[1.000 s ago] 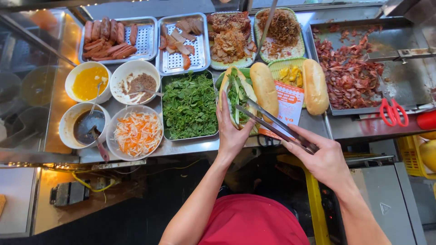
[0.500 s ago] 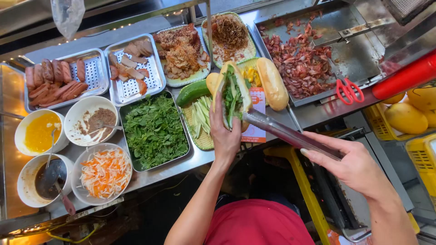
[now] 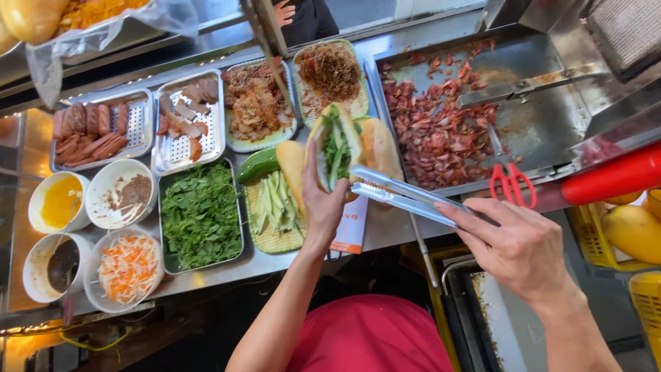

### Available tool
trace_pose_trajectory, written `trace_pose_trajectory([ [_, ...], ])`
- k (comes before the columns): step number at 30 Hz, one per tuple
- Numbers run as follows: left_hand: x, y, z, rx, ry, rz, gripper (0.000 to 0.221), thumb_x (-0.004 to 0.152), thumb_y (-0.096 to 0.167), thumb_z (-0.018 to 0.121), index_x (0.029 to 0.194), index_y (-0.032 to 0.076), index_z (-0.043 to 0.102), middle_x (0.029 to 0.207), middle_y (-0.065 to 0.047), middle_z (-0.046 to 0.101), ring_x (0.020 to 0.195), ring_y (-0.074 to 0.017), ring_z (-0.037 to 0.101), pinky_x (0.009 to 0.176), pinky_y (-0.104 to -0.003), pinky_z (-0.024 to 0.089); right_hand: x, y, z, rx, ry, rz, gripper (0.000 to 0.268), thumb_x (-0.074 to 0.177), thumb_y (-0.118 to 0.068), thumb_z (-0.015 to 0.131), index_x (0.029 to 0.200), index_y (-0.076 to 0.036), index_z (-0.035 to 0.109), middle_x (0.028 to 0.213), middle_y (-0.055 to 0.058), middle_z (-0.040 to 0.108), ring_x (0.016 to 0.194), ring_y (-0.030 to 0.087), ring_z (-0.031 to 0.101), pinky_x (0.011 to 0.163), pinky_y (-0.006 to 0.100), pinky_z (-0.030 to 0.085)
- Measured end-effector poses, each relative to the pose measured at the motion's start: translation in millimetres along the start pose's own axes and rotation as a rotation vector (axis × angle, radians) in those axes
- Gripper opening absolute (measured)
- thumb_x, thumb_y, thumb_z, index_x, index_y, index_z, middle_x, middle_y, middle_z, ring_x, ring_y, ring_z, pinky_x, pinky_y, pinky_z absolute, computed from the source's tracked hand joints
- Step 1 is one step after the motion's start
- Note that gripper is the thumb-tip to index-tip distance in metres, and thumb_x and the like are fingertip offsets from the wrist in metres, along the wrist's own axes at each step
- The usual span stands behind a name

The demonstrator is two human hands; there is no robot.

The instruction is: Making a Banh Mi sandwich by cutting the bread, spreading pate, adding sauces, vegetables, and meat.

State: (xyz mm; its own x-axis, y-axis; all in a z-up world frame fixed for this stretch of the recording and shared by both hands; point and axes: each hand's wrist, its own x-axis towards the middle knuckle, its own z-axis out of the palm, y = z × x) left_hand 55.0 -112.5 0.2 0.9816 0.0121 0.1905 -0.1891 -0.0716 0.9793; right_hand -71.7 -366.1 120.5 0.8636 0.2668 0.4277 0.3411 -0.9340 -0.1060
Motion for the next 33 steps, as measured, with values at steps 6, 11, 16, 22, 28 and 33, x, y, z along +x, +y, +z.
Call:
trace_pose_trajectory([
  [6, 13.6, 10.2, 30.2, 0.010, 0.122, -0.033, 0.088, 0.088, 0.011, 0.066, 0.166, 0.015, 0.026, 0.164, -0.014, 0.037, 0.145, -0.0266, 0.046, 0.100, -0.036, 0.055, -5.0, 87.9, 76.4, 0.386, 0.002, 0.502, 0.047, 0.083, -0.027, 0.079, 0.128, -0.021, 0.071, 0.093, 0.005, 0.075, 0.072, 0.021, 0.074, 0.066, 0.035, 0.057],
  [11, 17.4, 32.1, 56.6, -0.206, 0.084, -0.333, 0.090, 0.086, 0.029, 0.067, 0.163, 0.024, 0.021, 0.165, -0.010, 0.032, 0.135, -0.0286, 0.053, 0.074, -0.035, 0.066, 34.7, 116.8, 153.6, 0.423, -0.014, 0.728, 0.044, 0.092, -0.040, 0.071, 0.130, -0.018, 0.072, 0.085, 0.019, 0.074, 0.078, 0.038, 0.073, 0.067, 0.047, 0.057],
  [16, 13.4, 17.2, 60.6, -0.021, 0.024, -0.140, 0.105, 0.082, 0.021, 0.079, 0.165, 0.013, 0.016, 0.167, -0.014, 0.028, 0.146, -0.0273, 0.042, 0.109, -0.038, 0.044, 87.3, 151.6, 238.7, 0.343, -0.098, 0.772, 0.040, 0.096, -0.035, 0.071, 0.133, -0.022, 0.072, 0.079, 0.016, 0.075, 0.069, 0.032, 0.072, 0.061, 0.043, 0.054],
  [22, 7.4, 22.2, 61.1, 0.008, -0.009, -0.076, 0.116, 0.078, 0.012, 0.085, 0.166, 0.008, 0.010, 0.168, -0.017, 0.027, 0.148, -0.0249, 0.039, 0.120, -0.037, 0.037, 107.5, 164.0, 287.9, 0.385, -0.063, 0.678, 0.046, 0.095, -0.030, 0.074, 0.138, -0.017, 0.067, 0.082, 0.011, 0.075, 0.062, 0.023, 0.067, 0.051, 0.037, 0.049],
  [28, 9.2, 26.2, 59.3, -0.076, 0.019, -0.136, 0.118, 0.077, 0.010, 0.084, 0.166, 0.009, 0.006, 0.167, -0.016, 0.027, 0.145, -0.0255, 0.044, 0.116, -0.037, 0.042, 98.0, 162.5, 278.6, 0.455, 0.047, 0.690, 0.043, 0.095, -0.029, 0.073, 0.135, -0.014, 0.068, 0.080, 0.005, 0.073, 0.060, 0.015, 0.065, 0.051, 0.033, 0.049],
  [33, 10.9, 12.8, 61.3, -0.070, 0.055, -0.135, 0.115, 0.080, 0.011, 0.082, 0.166, 0.010, 0.005, 0.168, -0.016, 0.024, 0.147, -0.0256, 0.040, 0.117, -0.037, 0.041, 105.6, 160.7, 275.4, 0.539, -0.106, 0.861, 0.042, 0.100, -0.033, 0.065, 0.139, -0.017, 0.065, 0.073, 0.006, 0.071, 0.053, 0.018, 0.061, 0.048, 0.037, 0.048],
])
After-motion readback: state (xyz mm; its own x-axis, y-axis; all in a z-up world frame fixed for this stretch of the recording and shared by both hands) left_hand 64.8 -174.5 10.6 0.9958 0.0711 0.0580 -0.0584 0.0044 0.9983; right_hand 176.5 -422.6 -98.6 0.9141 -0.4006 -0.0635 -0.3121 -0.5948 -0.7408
